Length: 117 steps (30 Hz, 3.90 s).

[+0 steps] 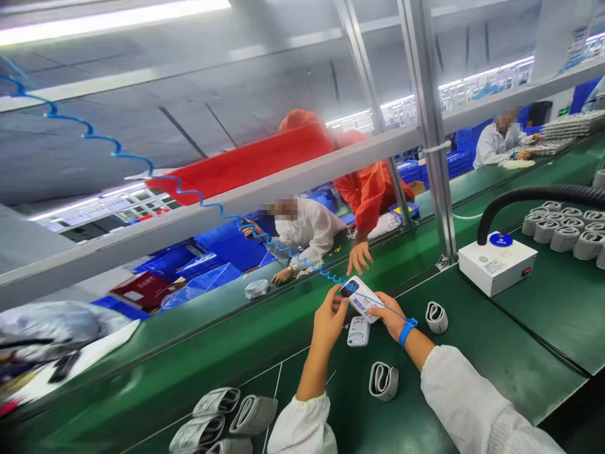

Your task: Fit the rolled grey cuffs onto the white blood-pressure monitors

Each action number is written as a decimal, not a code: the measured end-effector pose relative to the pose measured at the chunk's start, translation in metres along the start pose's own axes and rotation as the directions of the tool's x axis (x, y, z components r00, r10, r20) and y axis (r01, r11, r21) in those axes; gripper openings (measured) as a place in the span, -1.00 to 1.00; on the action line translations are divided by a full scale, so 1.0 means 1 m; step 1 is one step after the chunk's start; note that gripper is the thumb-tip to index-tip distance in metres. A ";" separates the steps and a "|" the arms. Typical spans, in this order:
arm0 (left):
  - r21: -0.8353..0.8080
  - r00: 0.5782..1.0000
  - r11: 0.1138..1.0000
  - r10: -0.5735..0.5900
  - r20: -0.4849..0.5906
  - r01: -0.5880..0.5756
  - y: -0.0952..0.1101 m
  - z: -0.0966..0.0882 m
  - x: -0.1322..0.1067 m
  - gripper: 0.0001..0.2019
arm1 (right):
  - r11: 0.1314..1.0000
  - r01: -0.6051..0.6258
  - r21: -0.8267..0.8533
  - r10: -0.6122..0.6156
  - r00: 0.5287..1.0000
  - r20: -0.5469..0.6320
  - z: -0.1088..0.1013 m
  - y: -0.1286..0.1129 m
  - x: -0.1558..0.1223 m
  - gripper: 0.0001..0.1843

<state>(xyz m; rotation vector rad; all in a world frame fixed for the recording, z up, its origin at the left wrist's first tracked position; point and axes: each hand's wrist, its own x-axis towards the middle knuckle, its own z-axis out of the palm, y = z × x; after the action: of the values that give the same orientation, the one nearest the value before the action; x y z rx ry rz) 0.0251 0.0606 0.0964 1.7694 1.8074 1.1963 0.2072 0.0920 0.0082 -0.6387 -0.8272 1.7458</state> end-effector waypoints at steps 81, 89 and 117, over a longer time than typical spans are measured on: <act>-0.499 0.991 0.862 0.126 0.052 -0.083 0.042 -0.010 -0.020 -0.39 | 0.975 -0.181 -0.129 0.205 0.958 0.200 0.035 -0.041 -0.044 -0.06; -0.641 0.978 0.767 0.106 0.181 0.036 0.051 -0.028 -0.025 -0.50 | 0.953 -0.228 -0.200 0.268 0.942 0.203 0.026 -0.040 -0.046 0.08; -0.564 0.974 0.819 0.026 0.225 0.109 0.033 0.002 -0.024 -0.23 | 0.940 0.079 -0.331 -0.017 0.982 0.186 0.037 -0.051 -0.043 0.09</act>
<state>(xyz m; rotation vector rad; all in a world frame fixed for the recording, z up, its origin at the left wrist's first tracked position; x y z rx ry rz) 0.0526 0.0344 0.1125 1.4278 1.1746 1.2889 0.2217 0.0538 0.0724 -0.6832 -1.2777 1.6471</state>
